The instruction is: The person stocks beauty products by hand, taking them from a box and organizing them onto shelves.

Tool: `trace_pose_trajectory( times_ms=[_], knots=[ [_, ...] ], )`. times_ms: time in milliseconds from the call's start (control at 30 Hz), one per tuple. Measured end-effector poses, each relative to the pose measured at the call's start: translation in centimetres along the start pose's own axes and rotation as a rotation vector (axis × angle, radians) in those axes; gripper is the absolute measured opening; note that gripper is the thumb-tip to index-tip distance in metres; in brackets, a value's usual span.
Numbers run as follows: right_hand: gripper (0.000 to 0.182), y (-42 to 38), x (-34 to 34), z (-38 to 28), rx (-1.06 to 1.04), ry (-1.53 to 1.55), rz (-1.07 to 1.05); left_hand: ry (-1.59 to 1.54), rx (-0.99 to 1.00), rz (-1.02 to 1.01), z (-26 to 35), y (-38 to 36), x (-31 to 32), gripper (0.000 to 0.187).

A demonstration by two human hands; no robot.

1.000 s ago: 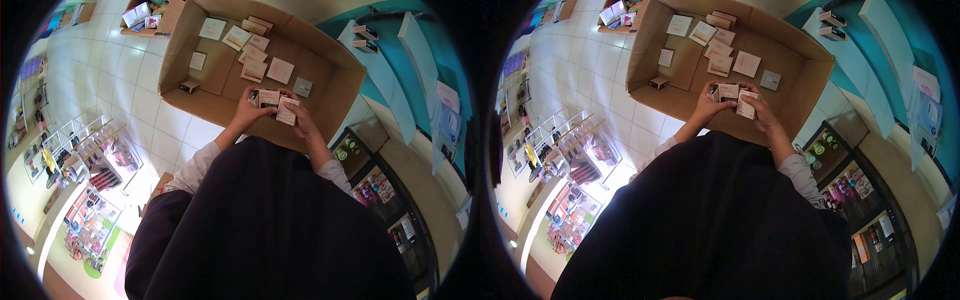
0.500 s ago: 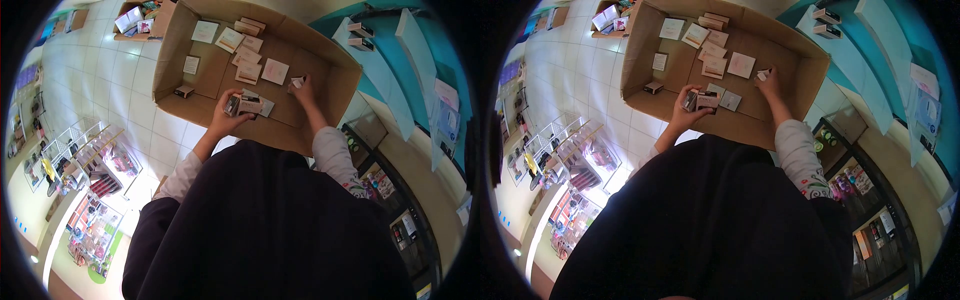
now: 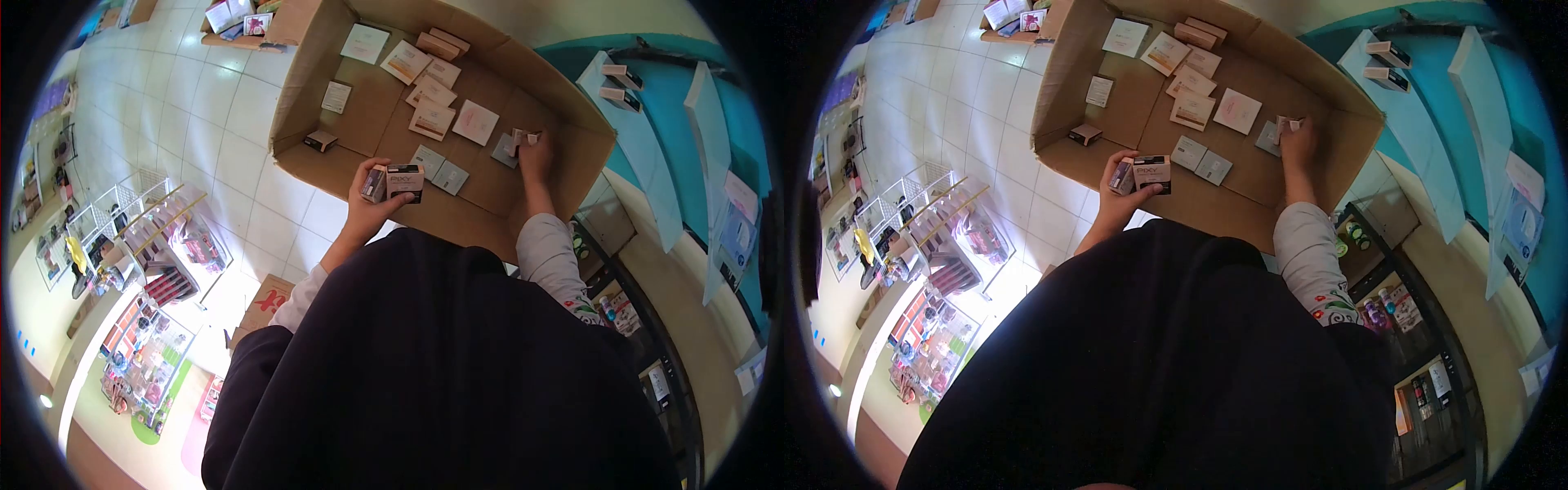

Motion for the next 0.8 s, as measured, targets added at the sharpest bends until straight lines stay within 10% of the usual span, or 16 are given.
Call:
trace_pose_trajectory(
  times_ms=[233,300,433,800],
  knots=[
    [0.064,-2.4,-0.3,-4.2,0.065,-0.377,0.26,0.018,0.059,0.063,0.9,-0.1,-2.1,0.062],
    [0.06,-4.5,-0.4,-10.0,-0.207,-0.464,0.329,0.039,0.093,0.109,1.2,-0.4,-2.7,0.063],
    [0.045,-7.1,9.2,-19.7,-0.736,0.12,-0.161,-0.001,0.084,0.153,2.5,-1.4,-3.4,0.064],
    [0.042,-6.9,23.1,-29.8,-0.612,-0.061,-0.389,-0.082,0.076,0.343,2.5,-4.6,-8.2,0.066]
  ],
)
Point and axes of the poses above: each hand's wrist, its own y-axis towards the middle knuckle, its own x-axis out of the palm, z = x × y, the point moved 6 cm from there along y, towards the middle knuckle, and after that the axes turned 7 degrees about -z, right-handed, at the moved point
